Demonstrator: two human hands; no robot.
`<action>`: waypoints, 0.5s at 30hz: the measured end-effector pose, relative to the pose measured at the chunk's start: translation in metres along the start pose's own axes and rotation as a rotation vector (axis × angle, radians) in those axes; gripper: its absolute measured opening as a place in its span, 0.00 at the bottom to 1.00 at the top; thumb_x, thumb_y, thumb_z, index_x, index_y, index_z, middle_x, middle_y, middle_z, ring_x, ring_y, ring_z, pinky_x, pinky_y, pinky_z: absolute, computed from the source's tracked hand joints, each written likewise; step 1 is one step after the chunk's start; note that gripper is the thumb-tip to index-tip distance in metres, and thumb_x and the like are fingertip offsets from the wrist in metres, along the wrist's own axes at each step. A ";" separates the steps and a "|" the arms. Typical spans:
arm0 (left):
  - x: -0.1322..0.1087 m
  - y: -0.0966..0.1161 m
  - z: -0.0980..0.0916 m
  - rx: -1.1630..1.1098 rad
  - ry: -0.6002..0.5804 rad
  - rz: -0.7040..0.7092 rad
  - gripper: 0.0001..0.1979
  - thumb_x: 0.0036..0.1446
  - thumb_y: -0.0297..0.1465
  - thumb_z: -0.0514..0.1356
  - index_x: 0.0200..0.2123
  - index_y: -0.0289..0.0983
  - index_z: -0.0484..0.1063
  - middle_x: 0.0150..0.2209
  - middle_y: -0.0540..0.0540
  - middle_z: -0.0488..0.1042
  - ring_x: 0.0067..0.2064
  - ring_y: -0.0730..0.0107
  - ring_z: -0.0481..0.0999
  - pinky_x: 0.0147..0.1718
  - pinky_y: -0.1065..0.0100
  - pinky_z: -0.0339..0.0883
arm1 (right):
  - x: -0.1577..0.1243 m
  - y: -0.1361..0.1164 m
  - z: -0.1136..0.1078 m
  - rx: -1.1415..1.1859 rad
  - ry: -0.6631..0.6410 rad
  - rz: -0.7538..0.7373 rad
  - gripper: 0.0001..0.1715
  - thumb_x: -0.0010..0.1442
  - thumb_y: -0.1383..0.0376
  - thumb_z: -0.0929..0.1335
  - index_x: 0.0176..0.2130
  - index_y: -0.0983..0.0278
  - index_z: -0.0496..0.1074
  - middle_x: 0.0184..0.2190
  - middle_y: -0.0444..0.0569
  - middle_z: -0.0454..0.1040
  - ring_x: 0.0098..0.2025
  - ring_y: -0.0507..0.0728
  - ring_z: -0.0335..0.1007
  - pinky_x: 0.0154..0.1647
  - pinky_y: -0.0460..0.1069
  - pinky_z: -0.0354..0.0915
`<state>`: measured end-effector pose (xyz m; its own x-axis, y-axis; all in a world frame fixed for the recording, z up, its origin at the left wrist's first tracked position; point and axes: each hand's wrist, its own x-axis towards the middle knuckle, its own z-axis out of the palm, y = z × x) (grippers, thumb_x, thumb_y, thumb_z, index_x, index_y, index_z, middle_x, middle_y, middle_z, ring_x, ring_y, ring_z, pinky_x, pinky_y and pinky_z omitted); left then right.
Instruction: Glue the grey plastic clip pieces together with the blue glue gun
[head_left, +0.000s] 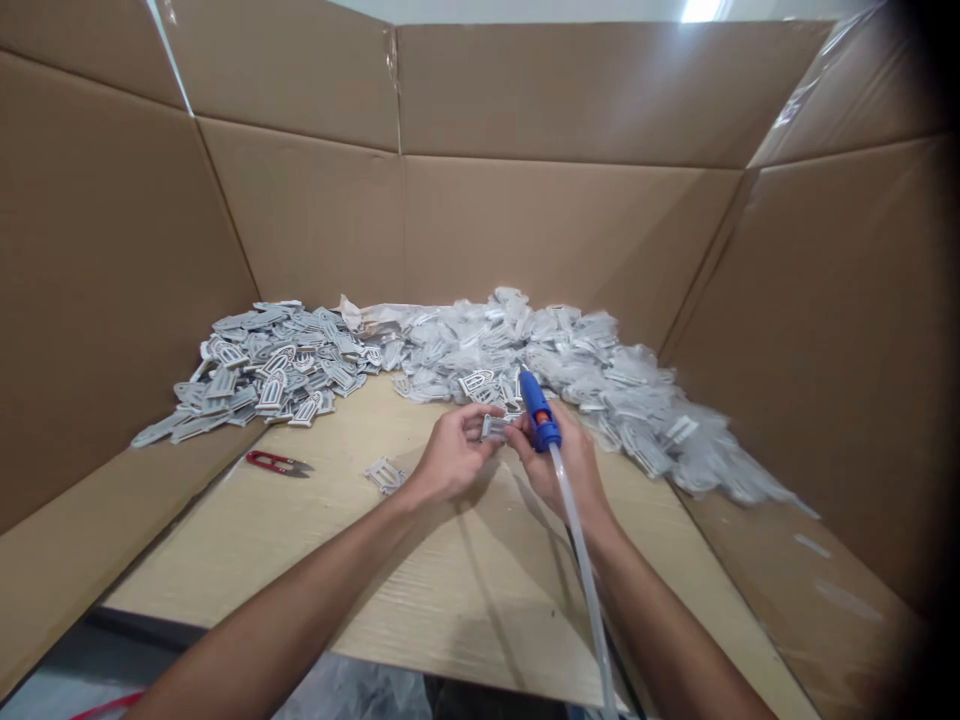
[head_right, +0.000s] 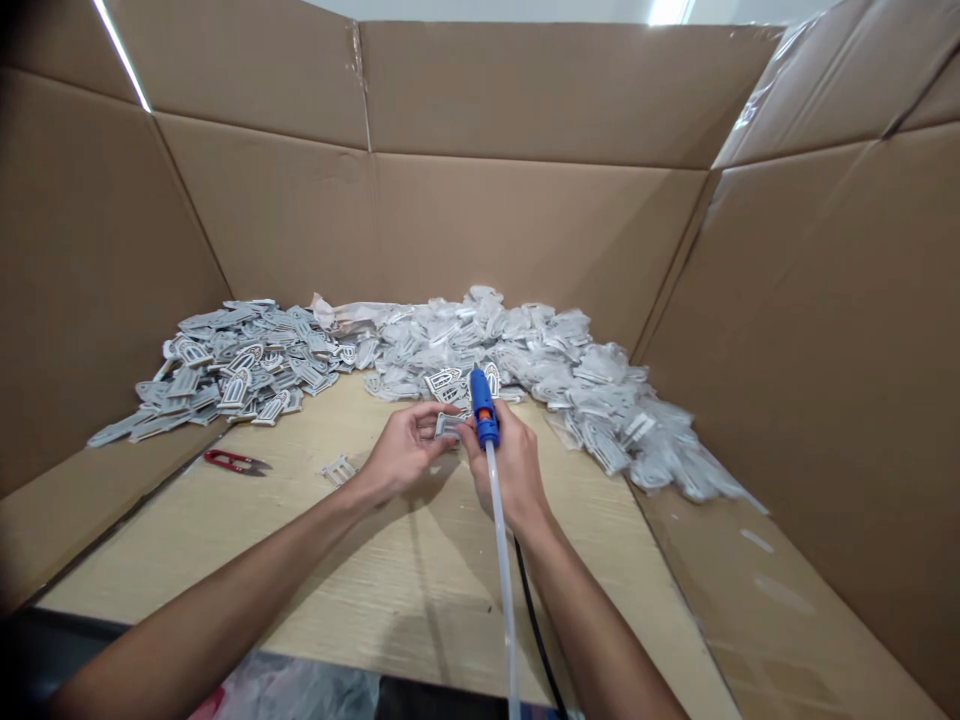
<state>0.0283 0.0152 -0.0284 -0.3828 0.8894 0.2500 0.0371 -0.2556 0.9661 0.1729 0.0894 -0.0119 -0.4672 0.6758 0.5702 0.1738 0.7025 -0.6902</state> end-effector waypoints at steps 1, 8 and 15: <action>0.000 -0.001 0.001 0.010 -0.003 0.007 0.17 0.54 0.22 0.67 0.49 0.31 0.76 0.44 0.36 0.82 0.43 0.63 0.83 0.44 0.67 0.76 | -0.001 0.000 0.001 -0.023 -0.005 -0.010 0.09 0.60 0.59 0.71 0.36 0.61 0.70 0.30 0.46 0.76 0.29 0.55 0.70 0.32 0.48 0.62; 0.001 -0.005 0.001 0.010 0.049 0.053 0.09 0.57 0.26 0.66 0.42 0.31 0.77 0.42 0.37 0.82 0.41 0.65 0.83 0.43 0.66 0.76 | -0.001 -0.003 0.005 -0.113 0.012 -0.081 0.08 0.60 0.60 0.69 0.34 0.61 0.67 0.29 0.46 0.73 0.28 0.55 0.66 0.31 0.48 0.60; 0.002 -0.001 -0.002 -0.138 0.139 -0.035 0.17 0.45 0.32 0.75 0.33 0.33 0.73 0.31 0.45 0.79 0.31 0.69 0.80 0.34 0.67 0.76 | 0.003 -0.003 -0.003 -0.150 0.055 0.060 0.14 0.60 0.54 0.70 0.34 0.61 0.69 0.30 0.49 0.77 0.29 0.57 0.69 0.31 0.49 0.60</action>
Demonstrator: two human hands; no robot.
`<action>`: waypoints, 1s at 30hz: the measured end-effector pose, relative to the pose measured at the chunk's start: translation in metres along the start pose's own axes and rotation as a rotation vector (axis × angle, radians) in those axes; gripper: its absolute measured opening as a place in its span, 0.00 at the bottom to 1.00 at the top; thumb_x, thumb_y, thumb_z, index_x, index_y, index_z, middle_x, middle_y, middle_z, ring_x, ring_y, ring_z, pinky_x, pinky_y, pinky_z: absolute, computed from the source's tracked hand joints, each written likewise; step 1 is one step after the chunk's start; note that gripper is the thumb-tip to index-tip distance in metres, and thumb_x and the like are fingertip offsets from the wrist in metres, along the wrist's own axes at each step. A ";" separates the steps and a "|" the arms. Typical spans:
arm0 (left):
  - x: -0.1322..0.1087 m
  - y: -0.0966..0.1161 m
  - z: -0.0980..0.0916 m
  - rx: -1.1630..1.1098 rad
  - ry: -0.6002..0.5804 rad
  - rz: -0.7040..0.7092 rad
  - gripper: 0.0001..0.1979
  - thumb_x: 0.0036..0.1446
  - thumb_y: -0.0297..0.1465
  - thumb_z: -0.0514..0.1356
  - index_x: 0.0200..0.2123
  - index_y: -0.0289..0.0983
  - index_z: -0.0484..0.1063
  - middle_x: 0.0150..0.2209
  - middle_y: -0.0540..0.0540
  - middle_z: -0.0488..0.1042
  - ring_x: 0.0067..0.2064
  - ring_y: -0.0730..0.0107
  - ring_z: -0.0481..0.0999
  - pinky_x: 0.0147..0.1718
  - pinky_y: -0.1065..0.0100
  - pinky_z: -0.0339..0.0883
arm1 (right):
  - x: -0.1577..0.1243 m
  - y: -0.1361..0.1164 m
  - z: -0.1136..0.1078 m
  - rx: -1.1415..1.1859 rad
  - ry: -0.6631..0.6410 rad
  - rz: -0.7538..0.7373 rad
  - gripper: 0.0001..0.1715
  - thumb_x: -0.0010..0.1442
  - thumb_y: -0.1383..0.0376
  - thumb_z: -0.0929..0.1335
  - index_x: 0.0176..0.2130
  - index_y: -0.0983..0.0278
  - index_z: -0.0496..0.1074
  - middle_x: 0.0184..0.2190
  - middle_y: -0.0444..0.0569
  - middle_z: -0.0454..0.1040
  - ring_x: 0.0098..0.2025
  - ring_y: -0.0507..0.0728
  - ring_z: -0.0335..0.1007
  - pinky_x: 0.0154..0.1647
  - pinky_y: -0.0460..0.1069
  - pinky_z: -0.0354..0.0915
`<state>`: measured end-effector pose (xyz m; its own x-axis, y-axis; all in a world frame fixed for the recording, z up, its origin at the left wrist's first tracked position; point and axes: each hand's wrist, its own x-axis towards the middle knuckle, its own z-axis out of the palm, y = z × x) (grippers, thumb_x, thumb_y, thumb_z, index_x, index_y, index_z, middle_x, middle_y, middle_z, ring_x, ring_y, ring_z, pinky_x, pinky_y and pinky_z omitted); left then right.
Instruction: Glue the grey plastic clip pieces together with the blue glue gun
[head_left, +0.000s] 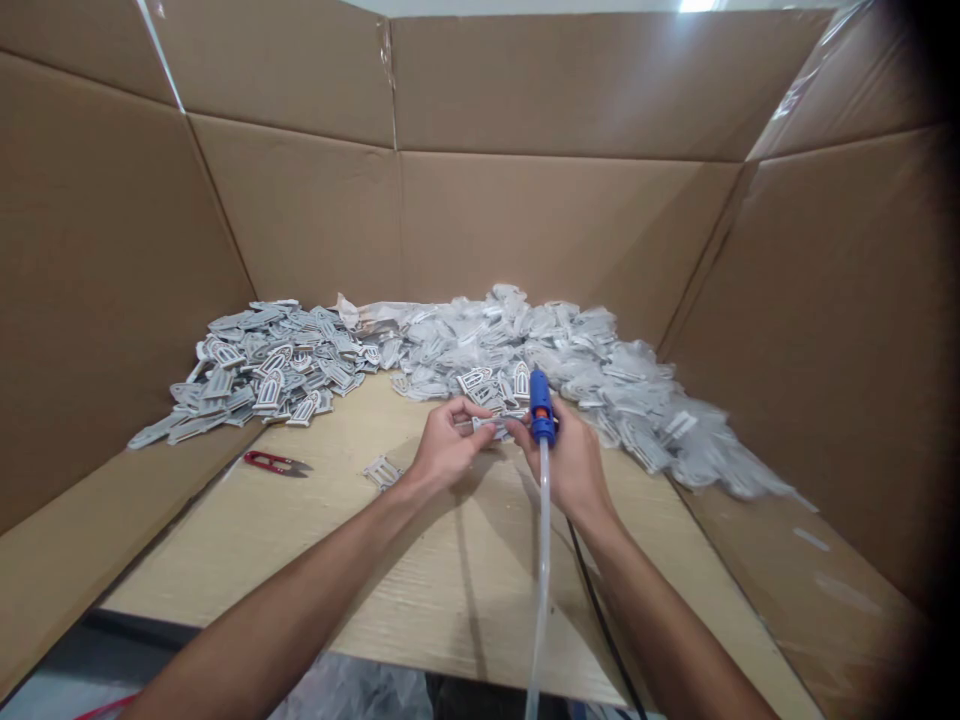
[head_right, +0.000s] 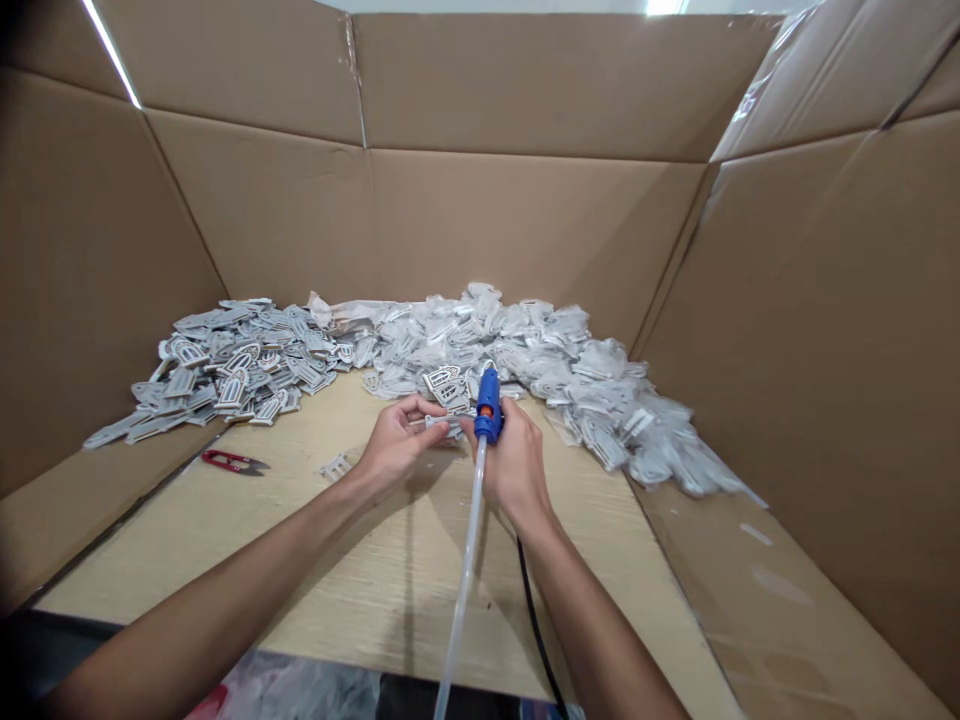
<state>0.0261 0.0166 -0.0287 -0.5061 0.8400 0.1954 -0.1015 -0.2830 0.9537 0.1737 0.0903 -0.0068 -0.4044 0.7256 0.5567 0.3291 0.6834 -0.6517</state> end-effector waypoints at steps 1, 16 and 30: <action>0.000 0.000 0.000 -0.010 -0.003 -0.018 0.18 0.43 0.32 0.76 0.33 0.33 0.72 0.31 0.46 0.78 0.31 0.70 0.79 0.34 0.68 0.75 | 0.001 0.001 0.000 0.001 0.006 0.025 0.14 0.59 0.53 0.71 0.35 0.61 0.70 0.31 0.50 0.77 0.30 0.58 0.70 0.31 0.49 0.60; -0.001 0.001 -0.001 0.015 -0.127 -0.223 0.14 0.66 0.37 0.57 0.51 0.38 0.63 0.30 0.49 0.73 0.24 0.70 0.76 0.20 0.70 0.68 | -0.001 0.003 0.000 0.324 -0.181 0.100 0.30 0.60 0.40 0.69 0.40 0.63 0.77 0.24 0.47 0.76 0.25 0.56 0.71 0.26 0.48 0.64; 0.005 0.004 -0.001 -0.120 -0.122 -0.069 0.20 0.51 0.25 0.60 0.47 0.40 0.60 0.28 0.55 0.69 0.25 0.78 0.66 0.26 0.73 0.57 | -0.006 0.009 0.002 0.178 -0.299 0.023 0.30 0.62 0.40 0.67 0.26 0.60 0.77 0.16 0.45 0.72 0.19 0.55 0.70 0.20 0.47 0.60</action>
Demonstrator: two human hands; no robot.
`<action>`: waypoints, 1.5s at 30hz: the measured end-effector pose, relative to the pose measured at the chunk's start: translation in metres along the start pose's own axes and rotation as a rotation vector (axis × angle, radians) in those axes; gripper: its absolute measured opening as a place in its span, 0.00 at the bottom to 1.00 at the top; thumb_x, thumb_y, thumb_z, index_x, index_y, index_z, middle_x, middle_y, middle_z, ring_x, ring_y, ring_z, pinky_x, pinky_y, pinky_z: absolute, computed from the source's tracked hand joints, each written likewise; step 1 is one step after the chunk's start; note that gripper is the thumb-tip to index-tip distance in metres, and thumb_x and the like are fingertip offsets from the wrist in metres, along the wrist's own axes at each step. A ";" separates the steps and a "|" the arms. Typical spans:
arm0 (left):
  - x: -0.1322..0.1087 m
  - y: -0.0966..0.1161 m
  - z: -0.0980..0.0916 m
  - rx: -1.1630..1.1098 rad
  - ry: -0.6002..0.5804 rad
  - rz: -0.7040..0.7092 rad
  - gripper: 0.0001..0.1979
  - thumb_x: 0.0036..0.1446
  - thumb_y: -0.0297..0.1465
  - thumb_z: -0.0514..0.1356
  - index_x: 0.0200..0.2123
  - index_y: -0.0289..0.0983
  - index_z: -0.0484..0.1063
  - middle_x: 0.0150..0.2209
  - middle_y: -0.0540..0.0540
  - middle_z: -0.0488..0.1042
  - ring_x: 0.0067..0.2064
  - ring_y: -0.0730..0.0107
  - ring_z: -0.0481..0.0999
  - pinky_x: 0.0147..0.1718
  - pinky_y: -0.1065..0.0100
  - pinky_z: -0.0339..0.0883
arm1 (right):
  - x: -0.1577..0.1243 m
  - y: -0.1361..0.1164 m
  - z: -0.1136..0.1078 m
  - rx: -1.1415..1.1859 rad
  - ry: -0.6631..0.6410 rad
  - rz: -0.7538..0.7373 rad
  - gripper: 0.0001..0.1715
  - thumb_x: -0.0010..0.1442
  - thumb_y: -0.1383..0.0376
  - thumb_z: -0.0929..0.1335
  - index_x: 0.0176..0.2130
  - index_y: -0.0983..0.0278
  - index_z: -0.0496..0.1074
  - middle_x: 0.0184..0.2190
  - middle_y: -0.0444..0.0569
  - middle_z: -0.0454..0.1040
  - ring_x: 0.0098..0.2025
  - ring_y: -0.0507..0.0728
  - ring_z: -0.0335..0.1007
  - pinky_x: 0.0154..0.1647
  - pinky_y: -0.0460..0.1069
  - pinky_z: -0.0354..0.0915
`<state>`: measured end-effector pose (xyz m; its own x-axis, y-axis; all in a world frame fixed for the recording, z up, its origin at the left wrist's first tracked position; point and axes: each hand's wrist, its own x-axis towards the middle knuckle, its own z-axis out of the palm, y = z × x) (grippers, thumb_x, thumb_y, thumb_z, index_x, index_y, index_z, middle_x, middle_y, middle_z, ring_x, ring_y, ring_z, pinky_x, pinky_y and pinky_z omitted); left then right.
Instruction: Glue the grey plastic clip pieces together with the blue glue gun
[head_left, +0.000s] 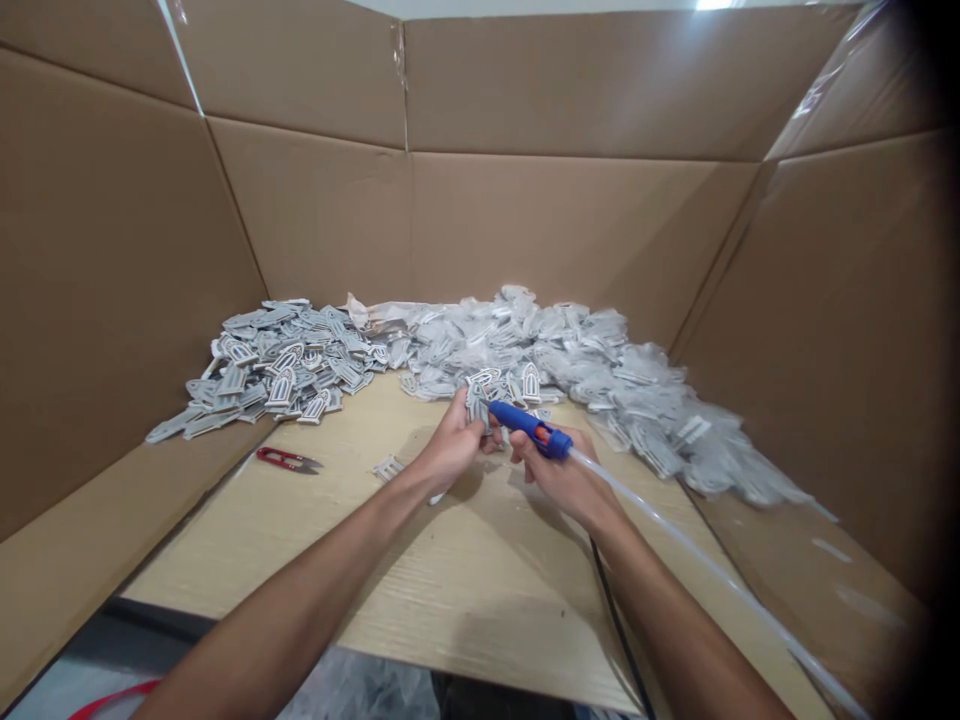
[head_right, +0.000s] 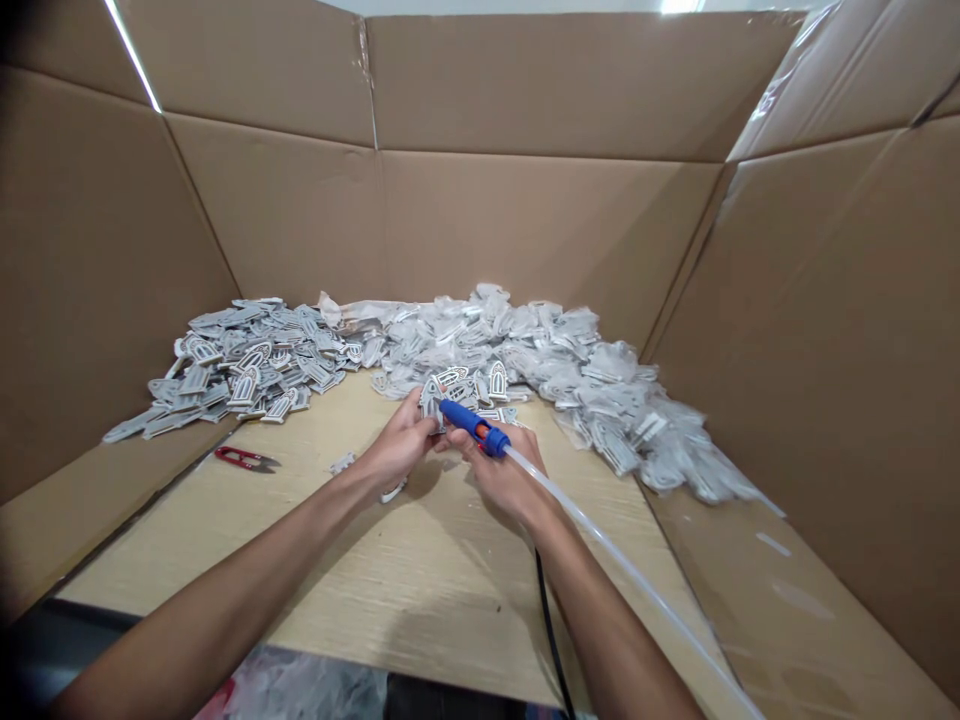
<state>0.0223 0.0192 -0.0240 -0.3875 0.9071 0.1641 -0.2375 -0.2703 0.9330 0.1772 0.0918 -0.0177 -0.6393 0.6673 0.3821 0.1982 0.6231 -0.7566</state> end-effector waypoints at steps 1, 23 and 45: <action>0.000 0.001 0.000 -0.004 -0.005 0.003 0.19 0.51 0.25 0.60 0.47 0.40 0.60 0.29 0.55 0.69 0.25 0.77 0.66 0.26 0.72 0.56 | 0.000 -0.001 -0.001 0.013 0.002 0.003 0.31 0.61 0.39 0.67 0.26 0.60 0.77 0.17 0.46 0.73 0.19 0.55 0.70 0.20 0.47 0.61; -0.017 0.011 -0.004 0.892 -0.396 0.407 0.11 0.64 0.28 0.56 0.40 0.37 0.80 0.42 0.39 0.81 0.44 0.56 0.78 0.46 0.63 0.67 | 0.005 -0.009 -0.016 0.123 0.035 -0.041 0.24 0.63 0.44 0.69 0.40 0.61 0.76 0.38 0.51 0.80 0.38 0.60 0.76 0.37 0.51 0.69; -0.018 0.019 -0.008 0.756 -0.379 0.254 0.27 0.58 0.18 0.52 0.59 0.42 0.58 0.46 0.41 0.80 0.52 0.59 0.79 0.49 0.61 0.69 | 0.015 -0.009 -0.026 1.117 0.047 0.249 0.23 0.52 0.47 0.79 0.30 0.61 0.73 0.38 0.49 0.81 0.44 0.57 0.81 0.48 0.48 0.77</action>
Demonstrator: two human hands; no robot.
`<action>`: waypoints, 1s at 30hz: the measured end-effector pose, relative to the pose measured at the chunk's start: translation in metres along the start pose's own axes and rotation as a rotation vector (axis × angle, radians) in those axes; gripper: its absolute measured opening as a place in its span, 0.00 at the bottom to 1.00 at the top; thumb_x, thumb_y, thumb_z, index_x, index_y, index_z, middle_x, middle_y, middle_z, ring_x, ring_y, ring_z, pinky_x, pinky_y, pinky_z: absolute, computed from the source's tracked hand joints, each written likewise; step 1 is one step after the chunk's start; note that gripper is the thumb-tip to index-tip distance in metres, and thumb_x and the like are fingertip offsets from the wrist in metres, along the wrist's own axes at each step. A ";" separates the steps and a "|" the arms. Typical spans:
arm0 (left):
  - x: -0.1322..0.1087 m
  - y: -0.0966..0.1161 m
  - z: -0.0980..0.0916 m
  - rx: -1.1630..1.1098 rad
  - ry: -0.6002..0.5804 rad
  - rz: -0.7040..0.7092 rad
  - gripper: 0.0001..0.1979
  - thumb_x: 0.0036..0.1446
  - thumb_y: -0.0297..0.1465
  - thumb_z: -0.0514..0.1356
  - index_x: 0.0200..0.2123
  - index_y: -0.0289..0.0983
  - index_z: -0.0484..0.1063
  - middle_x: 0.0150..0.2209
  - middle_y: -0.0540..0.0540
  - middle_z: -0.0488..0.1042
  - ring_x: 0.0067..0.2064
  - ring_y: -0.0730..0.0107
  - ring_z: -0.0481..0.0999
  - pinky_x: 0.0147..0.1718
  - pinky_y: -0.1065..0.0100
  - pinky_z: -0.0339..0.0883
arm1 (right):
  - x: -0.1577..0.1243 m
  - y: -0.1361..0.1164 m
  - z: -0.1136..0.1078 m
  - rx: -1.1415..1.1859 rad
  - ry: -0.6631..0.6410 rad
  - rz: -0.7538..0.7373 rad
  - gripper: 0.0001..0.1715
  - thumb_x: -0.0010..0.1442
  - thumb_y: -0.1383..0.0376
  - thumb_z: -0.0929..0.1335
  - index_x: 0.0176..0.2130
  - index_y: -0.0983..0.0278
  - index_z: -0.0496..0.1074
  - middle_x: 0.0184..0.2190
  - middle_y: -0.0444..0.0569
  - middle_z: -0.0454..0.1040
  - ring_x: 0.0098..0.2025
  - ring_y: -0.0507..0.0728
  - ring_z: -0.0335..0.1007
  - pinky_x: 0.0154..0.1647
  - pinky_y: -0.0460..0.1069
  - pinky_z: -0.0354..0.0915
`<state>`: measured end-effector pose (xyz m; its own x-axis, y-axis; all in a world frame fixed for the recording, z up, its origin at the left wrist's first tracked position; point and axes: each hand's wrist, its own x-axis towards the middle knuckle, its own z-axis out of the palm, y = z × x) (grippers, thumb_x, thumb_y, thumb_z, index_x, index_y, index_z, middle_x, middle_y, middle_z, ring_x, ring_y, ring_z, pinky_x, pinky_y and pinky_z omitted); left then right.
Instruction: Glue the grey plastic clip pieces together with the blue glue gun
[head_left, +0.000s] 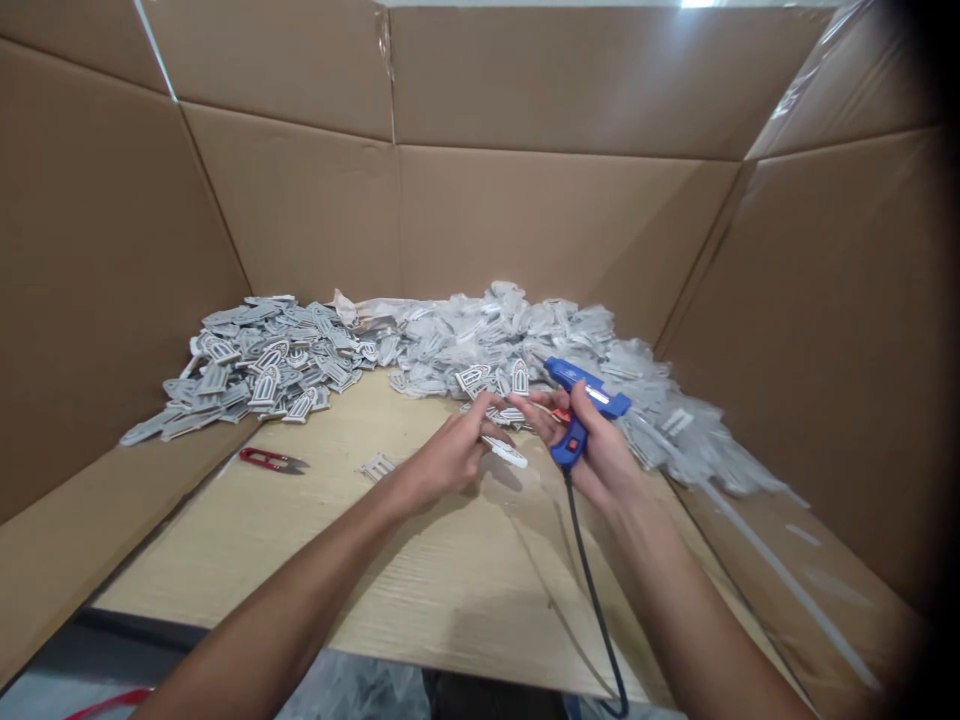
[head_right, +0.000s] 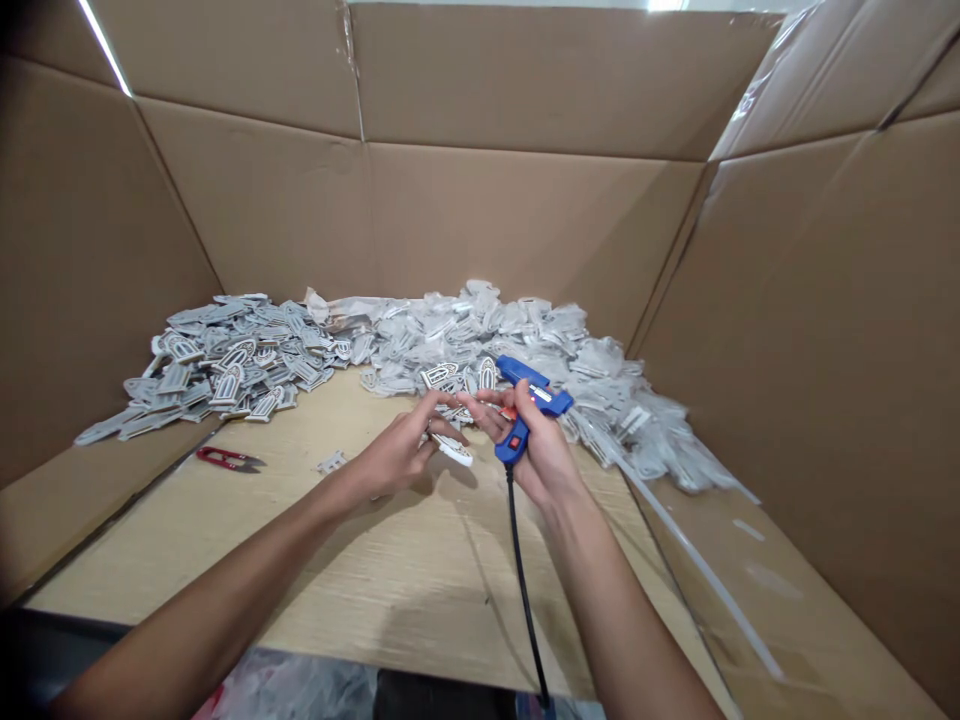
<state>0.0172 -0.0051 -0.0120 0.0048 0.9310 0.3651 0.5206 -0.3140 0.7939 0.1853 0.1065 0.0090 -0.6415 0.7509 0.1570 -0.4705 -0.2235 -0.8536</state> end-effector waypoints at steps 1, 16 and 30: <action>0.000 0.001 0.000 0.007 -0.002 0.023 0.28 0.57 0.17 0.51 0.59 0.42 0.58 0.47 0.41 0.81 0.53 0.60 0.78 0.50 0.61 0.68 | 0.000 0.002 0.000 -0.084 -0.011 -0.041 0.23 0.54 0.46 0.77 0.32 0.61 0.75 0.41 0.50 0.82 0.46 0.59 0.81 0.52 0.50 0.75; 0.004 -0.005 0.008 -0.239 0.153 -0.104 0.09 0.68 0.35 0.55 0.49 0.39 0.62 0.38 0.45 0.77 0.35 0.68 0.78 0.34 0.69 0.69 | -0.006 0.002 0.004 -0.346 -0.024 0.028 0.32 0.53 0.37 0.73 0.31 0.61 0.66 0.25 0.42 0.70 0.18 0.47 0.59 0.18 0.45 0.55; 0.017 -0.008 0.007 -0.630 0.488 -0.221 0.07 0.67 0.33 0.57 0.39 0.40 0.58 0.29 0.53 0.71 0.24 0.76 0.72 0.22 0.73 0.62 | -0.013 0.005 0.002 -0.846 -0.059 -0.110 0.41 0.57 0.29 0.62 0.30 0.63 0.72 0.24 0.48 0.75 0.18 0.50 0.65 0.20 0.47 0.60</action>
<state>0.0191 0.0149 -0.0157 -0.4888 0.8434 0.2233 -0.1104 -0.3137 0.9431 0.1906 0.0945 0.0038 -0.6604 0.7019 0.2667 0.0636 0.4061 -0.9116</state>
